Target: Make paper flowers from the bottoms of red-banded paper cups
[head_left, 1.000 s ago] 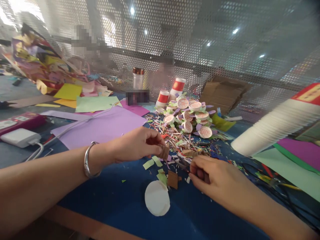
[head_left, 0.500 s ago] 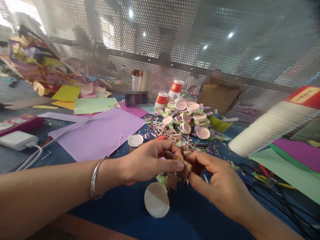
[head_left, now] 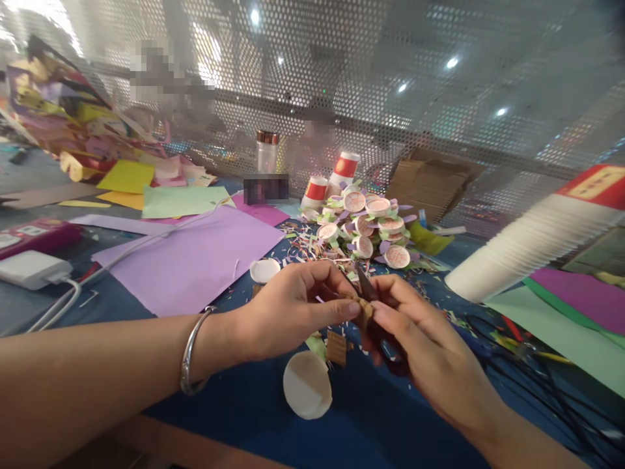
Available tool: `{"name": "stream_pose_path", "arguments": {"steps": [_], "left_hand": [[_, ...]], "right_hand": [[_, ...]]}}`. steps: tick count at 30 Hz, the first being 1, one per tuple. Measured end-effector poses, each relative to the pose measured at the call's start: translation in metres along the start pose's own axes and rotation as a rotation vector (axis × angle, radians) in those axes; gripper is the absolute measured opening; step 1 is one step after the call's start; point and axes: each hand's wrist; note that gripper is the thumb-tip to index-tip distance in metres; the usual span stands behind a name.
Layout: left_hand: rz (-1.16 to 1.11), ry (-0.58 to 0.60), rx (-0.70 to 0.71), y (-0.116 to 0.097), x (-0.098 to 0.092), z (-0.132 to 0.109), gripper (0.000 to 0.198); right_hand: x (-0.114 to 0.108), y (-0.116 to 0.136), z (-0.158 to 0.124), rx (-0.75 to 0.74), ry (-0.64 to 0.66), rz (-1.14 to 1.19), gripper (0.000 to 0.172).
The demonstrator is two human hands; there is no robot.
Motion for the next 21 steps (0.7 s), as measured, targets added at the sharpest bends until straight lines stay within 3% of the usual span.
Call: {"name": "stream_pose_path", "arguments": {"steps": [4, 10, 16, 21], "left_hand": [[-0.009, 0.012, 0.007, 0.000, 0.001, 0.000, 0.021], [-0.036, -0.075, -0.094, -0.004, 0.000, -0.001, 0.021], [-0.163, -0.079, -0.101, -0.004, -0.004, -0.001, 0.023], [-0.137, -0.055, -0.081, -0.007, -0.003, -0.002, 0.020]], "right_hand": [[0.001, -0.005, 0.001, 0.049, -0.079, 0.016, 0.030], [-0.004, -0.014, -0.007, 0.011, -0.182, -0.073, 0.043], [-0.002, -0.008, -0.007, -0.021, -0.092, -0.047, 0.037], [0.000, -0.004, -0.004, 0.013, -0.013, 0.042, 0.027]]}}
Point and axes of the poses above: each hand's wrist, its own z-axis towards the middle knuckle, its own x-axis out of the palm, y = z × x, and after that the axes turned 11 degrees about y, right-handed
